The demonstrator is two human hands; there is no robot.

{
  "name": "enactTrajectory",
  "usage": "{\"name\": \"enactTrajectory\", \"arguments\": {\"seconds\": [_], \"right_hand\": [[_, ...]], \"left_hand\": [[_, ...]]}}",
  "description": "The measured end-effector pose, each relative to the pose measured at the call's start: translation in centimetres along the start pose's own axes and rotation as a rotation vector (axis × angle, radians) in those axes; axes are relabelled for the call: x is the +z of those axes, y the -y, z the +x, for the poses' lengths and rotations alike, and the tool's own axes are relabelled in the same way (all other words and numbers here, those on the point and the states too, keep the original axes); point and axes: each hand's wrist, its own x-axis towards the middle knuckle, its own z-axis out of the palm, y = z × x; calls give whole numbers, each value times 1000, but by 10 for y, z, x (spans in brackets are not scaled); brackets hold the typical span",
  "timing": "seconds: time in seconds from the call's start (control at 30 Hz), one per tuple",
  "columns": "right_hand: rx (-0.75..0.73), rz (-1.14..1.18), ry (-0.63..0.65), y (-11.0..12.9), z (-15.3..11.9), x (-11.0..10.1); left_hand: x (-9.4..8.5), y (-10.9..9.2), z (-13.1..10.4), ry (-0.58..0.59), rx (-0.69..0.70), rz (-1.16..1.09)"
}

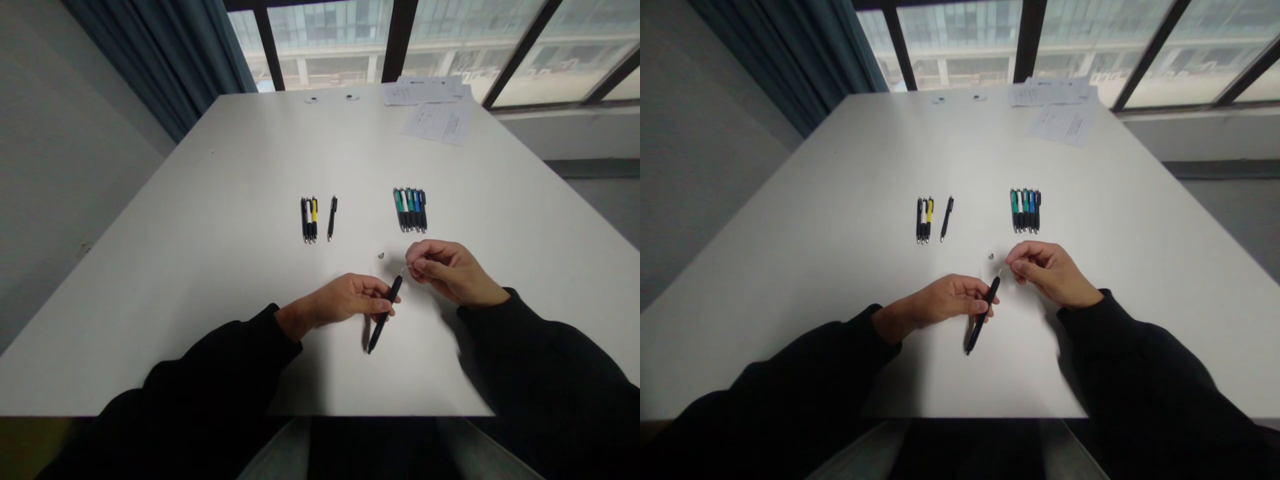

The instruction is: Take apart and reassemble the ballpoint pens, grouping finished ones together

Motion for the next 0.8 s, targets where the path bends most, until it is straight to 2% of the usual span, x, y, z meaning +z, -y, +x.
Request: {"name": "enactTrajectory", "arguments": {"seconds": [0.5, 0.8], "right_hand": [[-17, 7, -37, 0, 0, 4], [0, -59, 15, -6, 1, 2]], "left_hand": [[-2, 1, 1, 13, -2, 27], [-1, -1, 1, 13, -25, 32]]}}
